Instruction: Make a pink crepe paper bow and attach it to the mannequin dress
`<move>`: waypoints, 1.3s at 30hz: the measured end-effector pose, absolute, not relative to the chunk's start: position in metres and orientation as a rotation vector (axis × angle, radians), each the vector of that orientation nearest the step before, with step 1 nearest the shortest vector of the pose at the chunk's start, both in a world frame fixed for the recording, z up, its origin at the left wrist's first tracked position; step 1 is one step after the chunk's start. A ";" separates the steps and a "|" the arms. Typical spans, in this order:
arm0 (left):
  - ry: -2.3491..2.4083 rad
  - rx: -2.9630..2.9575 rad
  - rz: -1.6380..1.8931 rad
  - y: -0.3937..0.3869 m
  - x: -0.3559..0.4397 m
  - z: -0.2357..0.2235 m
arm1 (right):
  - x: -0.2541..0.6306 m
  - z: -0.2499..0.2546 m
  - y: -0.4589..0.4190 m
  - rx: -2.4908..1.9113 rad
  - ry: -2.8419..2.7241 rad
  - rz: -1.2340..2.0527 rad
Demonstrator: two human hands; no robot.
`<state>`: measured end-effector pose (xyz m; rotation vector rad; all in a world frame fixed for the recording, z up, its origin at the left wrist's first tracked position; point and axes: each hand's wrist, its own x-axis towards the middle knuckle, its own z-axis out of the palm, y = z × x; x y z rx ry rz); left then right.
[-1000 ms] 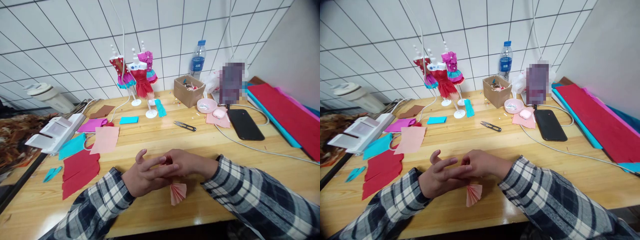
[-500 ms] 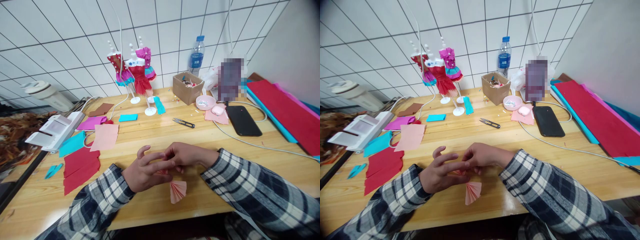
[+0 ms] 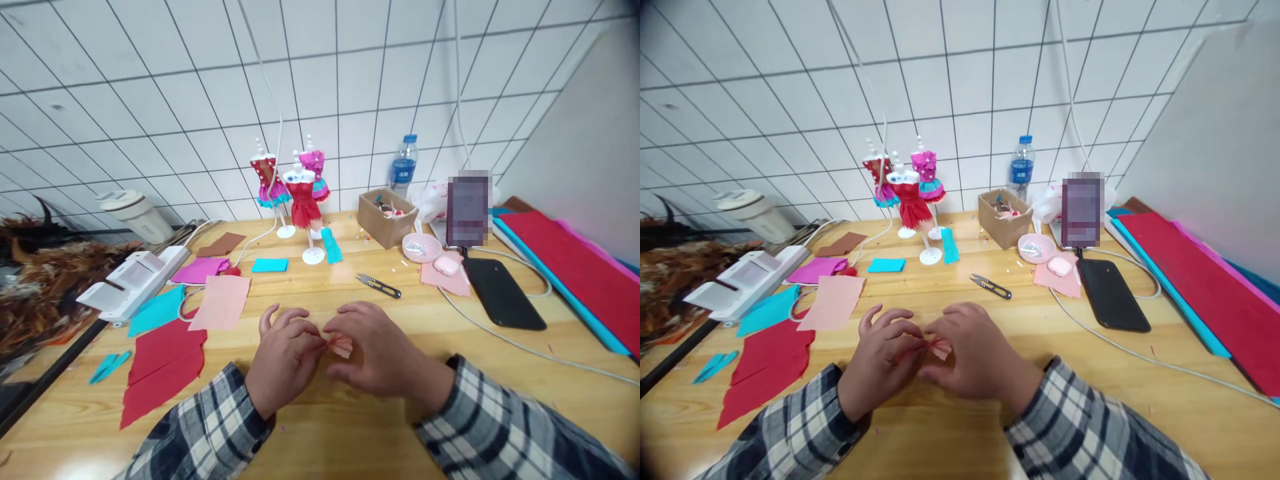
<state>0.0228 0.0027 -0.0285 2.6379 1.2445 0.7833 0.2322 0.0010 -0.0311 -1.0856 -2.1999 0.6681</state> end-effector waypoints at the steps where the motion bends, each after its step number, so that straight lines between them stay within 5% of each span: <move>1: 1.275 2.619 0.770 0.003 0.023 -0.028 | 0.229 -0.032 -0.002 -1.089 -2.258 0.546; 8: 1.319 2.554 0.734 -0.003 0.025 -0.028 | 0.215 -0.044 -0.008 -1.144 -2.364 0.241; 39: 1.239 2.611 0.816 -0.004 0.019 -0.033 | 0.207 -0.043 -0.007 -1.248 -2.079 0.740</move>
